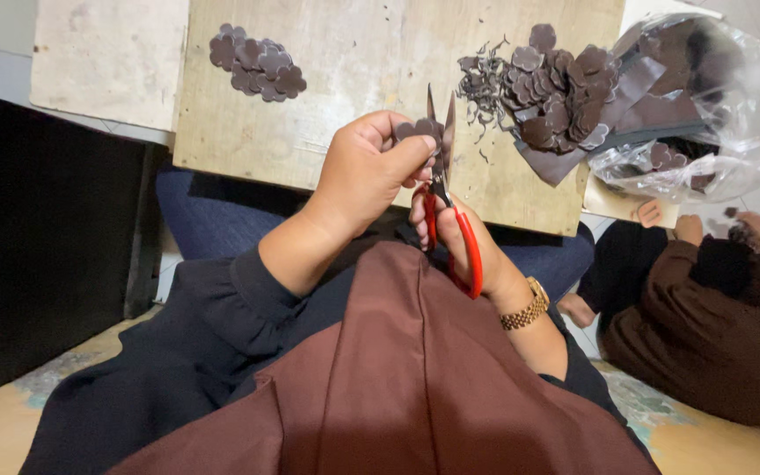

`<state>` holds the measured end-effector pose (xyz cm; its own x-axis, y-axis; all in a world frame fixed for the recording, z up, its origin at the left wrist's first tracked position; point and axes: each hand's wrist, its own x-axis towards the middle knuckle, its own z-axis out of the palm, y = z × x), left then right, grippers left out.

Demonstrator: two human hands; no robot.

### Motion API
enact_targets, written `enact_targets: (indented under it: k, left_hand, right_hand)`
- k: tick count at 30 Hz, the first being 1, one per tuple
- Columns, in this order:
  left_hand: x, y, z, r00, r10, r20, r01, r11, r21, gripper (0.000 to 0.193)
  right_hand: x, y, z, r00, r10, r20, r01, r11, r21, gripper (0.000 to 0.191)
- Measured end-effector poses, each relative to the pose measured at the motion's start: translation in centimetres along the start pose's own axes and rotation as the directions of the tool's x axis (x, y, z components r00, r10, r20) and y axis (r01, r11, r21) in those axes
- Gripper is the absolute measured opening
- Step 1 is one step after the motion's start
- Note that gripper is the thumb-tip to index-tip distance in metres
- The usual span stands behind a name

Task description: The person uses red-handled scissors to cut flower-shaped pieces from a dark brown sheet of material. They hold the sheet in their left hand and cut along the outlines, placing the finished shapes on a wooden board to the left.

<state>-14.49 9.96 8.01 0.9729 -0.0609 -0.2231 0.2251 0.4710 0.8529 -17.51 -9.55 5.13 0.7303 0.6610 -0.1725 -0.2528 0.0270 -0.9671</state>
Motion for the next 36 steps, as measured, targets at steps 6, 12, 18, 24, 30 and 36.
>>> enact_targets:
  k: [6,12,18,24,30,36]
  left_hand:
    - [0.13,-0.3,-0.02,1.0,0.016,0.004,-0.016,1.0,-0.001,0.012]
    - [0.16,-0.39,-0.04,1.0,-0.011,-0.012,0.011,1.0,-0.004,0.012]
    - [0.11,-0.16,0.07,0.999,-0.032,-0.02,0.032,0.999,-0.007,0.013]
    - [0.0,0.16,0.19,0.999,-0.034,-0.01,0.034,0.999,0.0,0.012]
    - [-0.16,0.25,-0.02,0.997,-0.079,0.017,0.08,0.997,-0.02,0.013]
    - [0.13,-0.22,-0.09,0.999,-0.044,0.003,0.044,0.999,-0.015,0.013]
  right_hand:
    - [0.2,0.41,0.08,1.0,-0.014,-0.008,0.015,0.997,0.079,0.056]
    - [0.16,-0.08,0.33,1.0,-0.019,-0.007,0.02,0.997,0.079,0.053]
    - [0.07,-0.25,0.34,1.0,-0.012,-0.016,0.013,0.994,0.105,0.05]
    - [0.04,-0.06,0.2,1.0,-0.016,-0.006,0.016,0.994,0.105,0.053]
    - [0.14,-0.17,0.01,0.999,-0.024,0.023,0.022,0.995,0.1,0.062]
    - [0.11,0.0,0.11,0.998,-0.038,0.041,0.031,0.986,0.165,0.058]
